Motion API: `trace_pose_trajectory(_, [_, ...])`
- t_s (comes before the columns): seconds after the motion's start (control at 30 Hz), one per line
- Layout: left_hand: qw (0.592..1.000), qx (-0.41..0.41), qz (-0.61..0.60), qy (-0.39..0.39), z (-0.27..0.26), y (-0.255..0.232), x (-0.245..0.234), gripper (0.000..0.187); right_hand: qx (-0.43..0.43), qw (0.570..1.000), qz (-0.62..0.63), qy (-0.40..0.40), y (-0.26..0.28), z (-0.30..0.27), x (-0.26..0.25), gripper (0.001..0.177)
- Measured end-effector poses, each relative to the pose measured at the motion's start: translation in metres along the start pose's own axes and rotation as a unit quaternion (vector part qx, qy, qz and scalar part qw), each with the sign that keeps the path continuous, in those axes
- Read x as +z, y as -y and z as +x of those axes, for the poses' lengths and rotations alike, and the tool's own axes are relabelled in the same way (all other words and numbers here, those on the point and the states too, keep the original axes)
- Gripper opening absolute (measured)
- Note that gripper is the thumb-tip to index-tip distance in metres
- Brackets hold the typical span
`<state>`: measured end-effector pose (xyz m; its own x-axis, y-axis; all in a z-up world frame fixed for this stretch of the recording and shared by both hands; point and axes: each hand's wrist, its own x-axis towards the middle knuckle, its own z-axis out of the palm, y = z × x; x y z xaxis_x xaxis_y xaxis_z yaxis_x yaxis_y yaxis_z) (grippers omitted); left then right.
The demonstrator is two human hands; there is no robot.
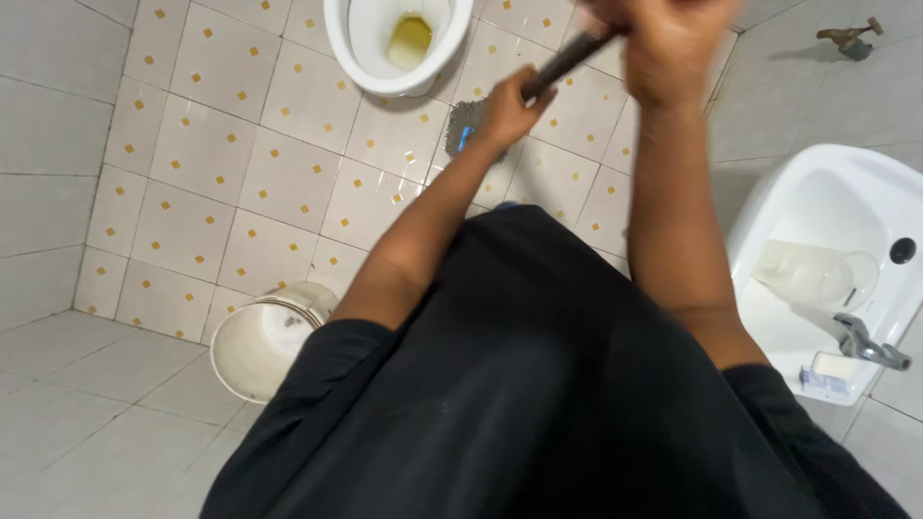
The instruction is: The person wrings a mop by hand in a bucket and then cleans the tiled bathroom floor around a toilet and sink.
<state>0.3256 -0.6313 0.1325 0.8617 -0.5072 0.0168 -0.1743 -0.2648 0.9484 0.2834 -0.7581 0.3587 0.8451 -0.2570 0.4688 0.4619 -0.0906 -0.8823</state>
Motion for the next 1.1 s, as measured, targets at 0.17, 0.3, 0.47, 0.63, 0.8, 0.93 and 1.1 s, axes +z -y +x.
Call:
trace_pose_trajectory(0.17, [0.995, 0.043, -0.015, 0.091, -0.002, 0.045, 0.016, 0.026, -0.071, 0.997, 0.026, -0.03, 0.05, -0.009, -0.002, 0.017])
trace_pose_trajectory(0.3, [0.984, 0.014, 0.083, 0.16, 0.007, 0.04, 0.035, 0.021, -0.086, 0.994, 0.02, -0.062, 0.061, -0.008, -0.042, 0.025])
trace_pose_trajectory(0.47, [0.983, 0.046, 0.121, 0.128, 0.007, 0.063, 0.027, 0.017, -0.014, 0.996, 0.036, -0.079, 0.045, -0.024, -0.069, 0.027])
trace_pose_trajectory(0.63, [0.975, -0.049, 0.194, 0.098, -0.005, 0.109, 0.006, 0.014, 0.01, 0.996, 0.065, -0.058, 0.0, -0.038, -0.077, 0.028])
trace_pose_trajectory(0.8, [0.946, -0.19, 0.263, 0.011, -0.033, 0.186, -0.015, 0.014, 0.126, 0.983, 0.13, 0.024, -0.046, -0.052, -0.064, 0.027])
trace_pose_trajectory(0.93, [0.917, -0.288, 0.274, -0.026, -0.074, 0.221, -0.062, 0.017, 0.207, 0.953, 0.205, 0.089, -0.08, -0.052, -0.023, 0.025])
trace_pose_trajectory(1.1, [0.892, -0.365, 0.238, -0.116, -0.135, 0.228, -0.111, 0.02, 0.218, 0.917, 0.221, 0.251, -0.102, -0.031, 0.047, 0.019])
